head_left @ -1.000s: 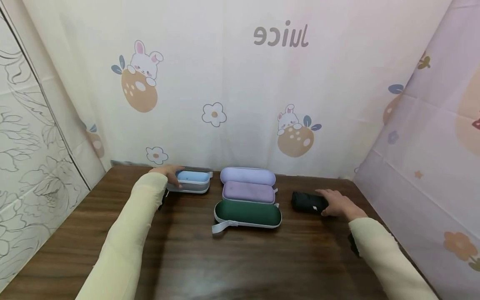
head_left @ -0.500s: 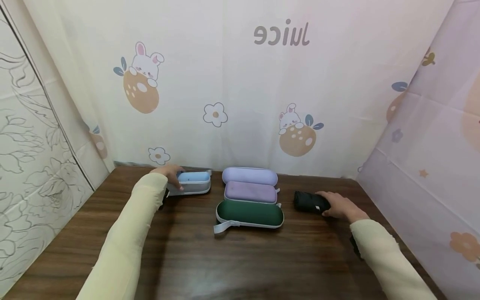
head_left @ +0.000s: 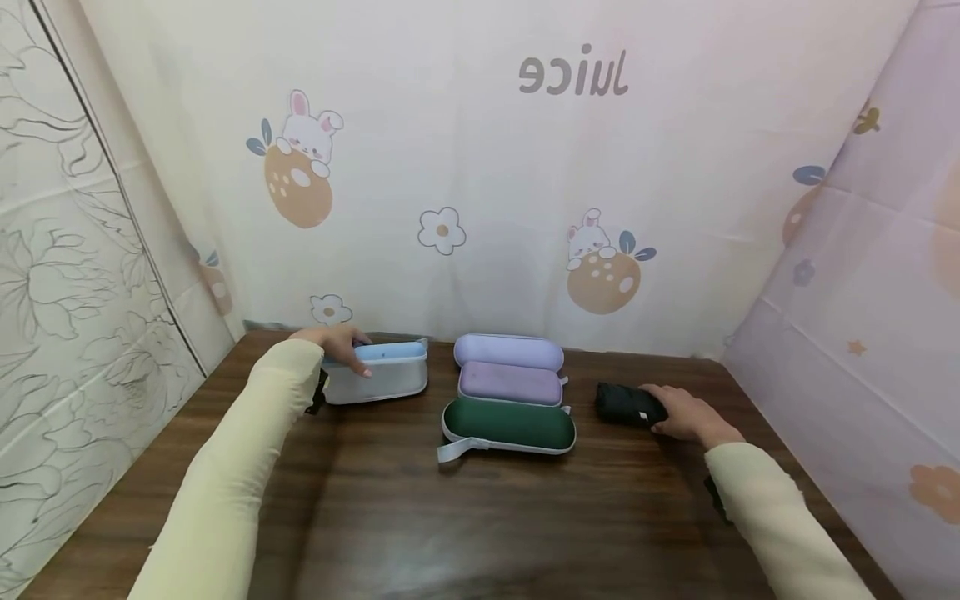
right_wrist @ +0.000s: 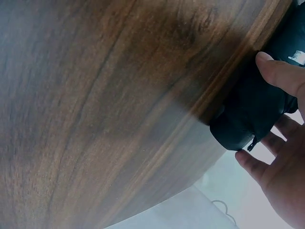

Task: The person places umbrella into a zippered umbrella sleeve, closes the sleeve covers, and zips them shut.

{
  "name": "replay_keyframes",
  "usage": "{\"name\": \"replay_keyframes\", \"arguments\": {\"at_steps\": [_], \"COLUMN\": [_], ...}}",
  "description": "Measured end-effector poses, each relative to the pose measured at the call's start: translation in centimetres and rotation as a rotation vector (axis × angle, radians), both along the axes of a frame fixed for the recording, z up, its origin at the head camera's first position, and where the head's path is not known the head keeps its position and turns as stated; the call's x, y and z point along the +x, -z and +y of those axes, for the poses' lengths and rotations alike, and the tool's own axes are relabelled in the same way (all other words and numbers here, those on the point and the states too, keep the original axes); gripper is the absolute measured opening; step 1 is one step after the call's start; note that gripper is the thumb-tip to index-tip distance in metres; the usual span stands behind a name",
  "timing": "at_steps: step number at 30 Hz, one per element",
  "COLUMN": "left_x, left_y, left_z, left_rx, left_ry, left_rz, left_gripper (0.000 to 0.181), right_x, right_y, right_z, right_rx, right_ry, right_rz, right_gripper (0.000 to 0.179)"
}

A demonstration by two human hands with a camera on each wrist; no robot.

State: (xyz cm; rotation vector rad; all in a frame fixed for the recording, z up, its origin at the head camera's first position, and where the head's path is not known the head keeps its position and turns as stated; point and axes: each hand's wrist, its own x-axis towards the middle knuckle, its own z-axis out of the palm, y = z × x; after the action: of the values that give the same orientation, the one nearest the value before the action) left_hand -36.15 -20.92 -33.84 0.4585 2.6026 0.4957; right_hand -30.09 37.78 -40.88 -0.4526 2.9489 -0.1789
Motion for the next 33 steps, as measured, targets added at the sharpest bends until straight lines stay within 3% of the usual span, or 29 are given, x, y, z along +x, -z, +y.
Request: {"name": "replay_keyframes", "arguments": {"at_steps": [7, 13, 19, 24, 33], "left_x": [1.3, 2.5, 4.5, 5.8, 8.9], "left_y": [-1.7, -2.6, -2.6, -2.4, -5.1], "left_z": [-0.2, -0.5, -0.7, -0.5, 1.2], "left_rx": [-0.006, 0.019, 0.101, 0.099, 0.124], "left_ry": [0.054, 0.025, 0.012, 0.022, 0.134], "left_rz": [-0.015, -0.069, -0.086, -0.076, -0.053], "left_gripper": [0.07, 0.071, 0.069, 0.07, 0.07], "right_x": [-0.1, 0.1, 0.4, 0.6, 0.3], "right_y": [0.0, -0.1, -0.1, 0.1, 0.4], "right_z": [0.2, 0.2, -0.1, -0.1, 0.1], "right_rx": [-0.007, -0.004, -0.004, -0.003, 0.007], "right_ry": [-0.022, -0.012, 0.002, 0.012, -0.008], "right_rz": [-0.007, -0.012, -0.014, -0.005, 0.015], "right_gripper": [0.069, 0.068, 0.068, 0.069, 0.07]}}
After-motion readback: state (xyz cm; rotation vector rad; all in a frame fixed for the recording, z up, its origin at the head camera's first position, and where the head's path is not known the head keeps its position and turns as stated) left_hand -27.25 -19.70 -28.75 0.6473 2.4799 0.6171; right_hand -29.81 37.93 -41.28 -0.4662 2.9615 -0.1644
